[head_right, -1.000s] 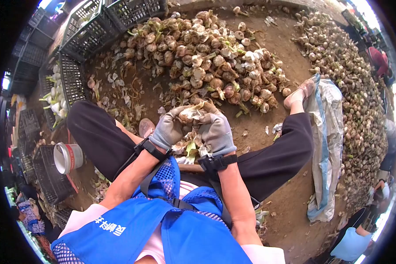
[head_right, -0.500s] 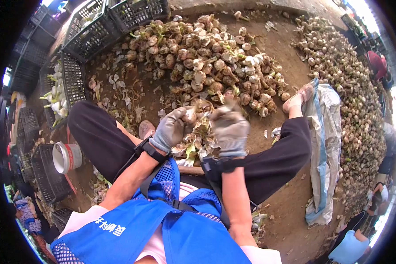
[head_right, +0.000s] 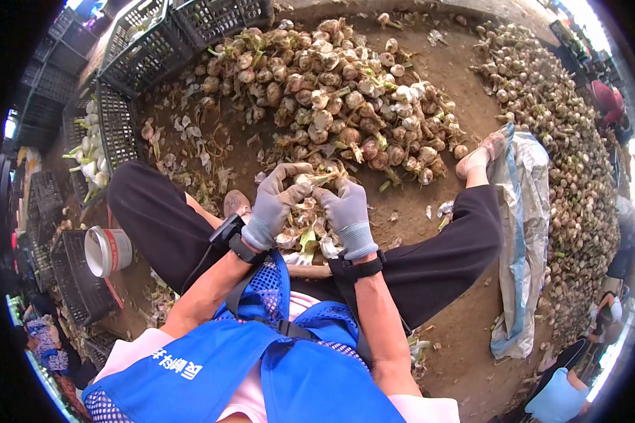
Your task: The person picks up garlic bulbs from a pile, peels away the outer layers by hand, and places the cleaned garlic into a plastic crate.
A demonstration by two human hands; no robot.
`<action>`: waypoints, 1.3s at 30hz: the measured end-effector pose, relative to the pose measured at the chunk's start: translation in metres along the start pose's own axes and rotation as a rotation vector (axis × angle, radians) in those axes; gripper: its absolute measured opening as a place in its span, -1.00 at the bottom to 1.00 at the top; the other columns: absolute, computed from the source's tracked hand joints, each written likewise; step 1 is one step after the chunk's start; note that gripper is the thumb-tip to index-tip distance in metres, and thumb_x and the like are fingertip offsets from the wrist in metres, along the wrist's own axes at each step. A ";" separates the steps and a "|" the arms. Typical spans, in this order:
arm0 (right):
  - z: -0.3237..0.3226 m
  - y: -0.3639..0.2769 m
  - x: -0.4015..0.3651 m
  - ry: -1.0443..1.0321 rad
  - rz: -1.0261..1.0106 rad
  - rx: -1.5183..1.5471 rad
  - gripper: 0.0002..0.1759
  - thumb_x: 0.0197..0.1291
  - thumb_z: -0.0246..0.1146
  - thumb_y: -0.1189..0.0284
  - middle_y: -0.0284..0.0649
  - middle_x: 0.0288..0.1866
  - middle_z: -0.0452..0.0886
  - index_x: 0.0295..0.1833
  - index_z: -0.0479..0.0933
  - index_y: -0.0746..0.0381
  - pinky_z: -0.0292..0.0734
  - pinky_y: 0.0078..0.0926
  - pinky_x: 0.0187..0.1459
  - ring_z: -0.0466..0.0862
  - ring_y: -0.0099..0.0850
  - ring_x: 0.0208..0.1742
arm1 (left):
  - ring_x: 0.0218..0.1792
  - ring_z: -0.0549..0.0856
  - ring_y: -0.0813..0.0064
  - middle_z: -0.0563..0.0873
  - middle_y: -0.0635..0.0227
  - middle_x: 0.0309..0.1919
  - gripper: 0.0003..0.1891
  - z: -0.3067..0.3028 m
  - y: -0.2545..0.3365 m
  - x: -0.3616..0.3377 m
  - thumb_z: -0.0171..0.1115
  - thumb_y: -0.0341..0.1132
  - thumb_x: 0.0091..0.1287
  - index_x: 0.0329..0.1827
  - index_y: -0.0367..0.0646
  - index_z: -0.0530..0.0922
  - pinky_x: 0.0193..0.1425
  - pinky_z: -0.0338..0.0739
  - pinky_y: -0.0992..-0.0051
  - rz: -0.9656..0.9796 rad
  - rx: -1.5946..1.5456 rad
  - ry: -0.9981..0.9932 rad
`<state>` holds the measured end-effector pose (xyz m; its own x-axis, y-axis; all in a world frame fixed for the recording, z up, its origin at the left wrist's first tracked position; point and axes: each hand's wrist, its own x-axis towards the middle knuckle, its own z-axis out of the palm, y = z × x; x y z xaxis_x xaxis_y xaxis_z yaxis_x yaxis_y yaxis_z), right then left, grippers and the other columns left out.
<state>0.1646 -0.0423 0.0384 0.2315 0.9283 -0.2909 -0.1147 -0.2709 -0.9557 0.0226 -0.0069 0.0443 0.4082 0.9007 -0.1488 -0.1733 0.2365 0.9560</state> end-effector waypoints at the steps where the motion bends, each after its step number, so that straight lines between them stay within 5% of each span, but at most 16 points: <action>1: -0.001 0.002 0.001 0.006 -0.038 -0.070 -0.83 0.07 0.25 0.57 -0.29 -0.32 0.64 -0.21 0.57 0.41 0.46 -0.68 -0.30 0.55 -0.64 -0.35 | -0.17 0.55 0.68 0.58 0.37 -0.11 -0.66 0.000 -0.002 -0.001 0.19 -0.33 0.28 0.07 -0.30 0.42 -0.06 0.46 0.68 -0.008 0.001 0.000; 7: 0.000 0.005 -0.001 0.039 -0.003 -0.061 -0.86 0.02 0.25 0.53 -0.30 -0.49 0.63 -0.32 0.58 0.41 0.41 -0.57 -0.45 0.51 -0.60 -0.50 | -0.16 0.57 0.69 0.59 0.38 -0.12 -0.67 0.001 0.000 -0.002 0.16 -0.34 0.31 0.07 -0.32 0.43 -0.07 0.49 0.66 -0.001 -0.063 -0.007; 9: -0.001 0.006 -0.001 0.086 -0.150 -0.282 -0.88 0.02 0.20 0.55 -0.34 -0.54 0.60 -0.38 0.56 0.41 0.39 -0.60 -0.48 0.50 -0.61 -0.53 | -0.16 0.57 0.68 0.59 0.38 -0.12 -0.66 0.001 -0.004 -0.001 0.15 -0.31 0.32 0.08 -0.32 0.43 -0.09 0.50 0.66 0.011 -0.035 -0.007; 11: -0.002 0.000 -0.004 0.067 -0.075 -0.124 -0.89 0.03 0.18 0.55 -0.33 -0.52 0.61 -0.37 0.56 0.38 0.40 -0.61 -0.45 0.51 -0.61 -0.52 | -0.16 0.57 0.68 0.59 0.38 -0.12 -0.66 -0.002 -0.013 0.001 0.13 -0.29 0.33 0.08 -0.31 0.44 -0.10 0.51 0.67 0.026 -0.006 -0.004; 14: -0.008 -0.013 -0.009 -0.028 0.174 0.412 -0.89 0.09 0.18 0.52 -0.32 -0.40 0.61 -0.25 0.54 0.30 0.49 -0.62 -0.36 0.57 -0.55 -0.45 | -0.18 0.58 0.66 0.60 0.38 -0.14 -0.65 -0.009 -0.018 0.005 0.04 -0.23 0.38 0.09 -0.31 0.43 -0.12 0.52 0.67 -0.133 -0.378 -0.035; 18: -0.005 -0.027 -0.013 -0.038 0.234 0.443 -0.75 0.17 0.26 0.35 -0.32 -0.40 0.60 -0.16 0.51 0.31 0.49 -0.68 -0.40 0.58 -0.59 -0.44 | -0.25 0.58 0.64 0.59 0.38 -0.20 -0.62 -0.005 -0.019 0.008 -0.07 -0.17 0.43 0.09 -0.31 0.42 -0.12 0.52 0.64 -0.124 -0.388 -0.016; 23: -0.004 -0.022 -0.006 -0.038 0.250 0.287 -0.76 0.13 0.29 0.36 -0.35 -0.44 0.59 -0.18 0.51 0.29 0.47 -0.72 -0.45 0.56 -0.63 -0.47 | -0.29 0.57 0.62 0.59 0.39 -0.25 -0.62 -0.007 -0.013 0.004 -0.07 -0.17 0.43 0.11 -0.30 0.40 -0.11 0.53 0.59 -0.166 -0.365 -0.053; 25: -0.005 -0.020 -0.005 -0.075 0.246 0.203 -0.78 0.16 0.26 0.32 -0.38 -0.39 0.61 -0.17 0.50 0.22 0.48 -0.61 -0.41 0.58 -0.60 -0.41 | -0.29 0.58 0.59 0.58 0.40 -0.28 -0.62 -0.010 -0.018 0.004 -0.08 -0.15 0.43 0.12 -0.27 0.40 -0.13 0.54 0.56 -0.170 -0.368 -0.074; 28: -0.003 -0.022 -0.008 -0.041 0.264 0.301 -0.78 0.12 0.29 0.39 -0.34 -0.43 0.59 -0.20 0.51 0.31 0.49 -0.70 -0.44 0.56 -0.62 -0.46 | -0.29 0.59 0.56 0.61 0.38 -0.27 -0.61 -0.005 -0.013 0.000 -0.09 -0.13 0.43 0.13 -0.25 0.40 -0.18 0.54 0.54 -0.273 -0.626 -0.096; 39: -0.009 -0.015 -0.007 -0.111 0.251 0.453 -0.79 0.16 0.25 0.45 -0.30 -0.32 0.61 -0.15 0.51 0.35 0.56 -0.63 -0.37 0.61 -0.57 -0.37 | -0.41 0.55 0.61 0.62 0.42 -0.30 -0.67 0.000 -0.009 0.005 -0.12 -0.16 0.42 0.04 -0.18 0.46 -0.37 0.42 0.60 -0.438 -0.701 0.050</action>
<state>0.1738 -0.0467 0.0542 0.0422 0.8772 -0.4783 -0.5654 -0.3737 -0.7353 0.0259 -0.0041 0.0353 0.5312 0.6855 -0.4978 -0.5333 0.7272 0.4323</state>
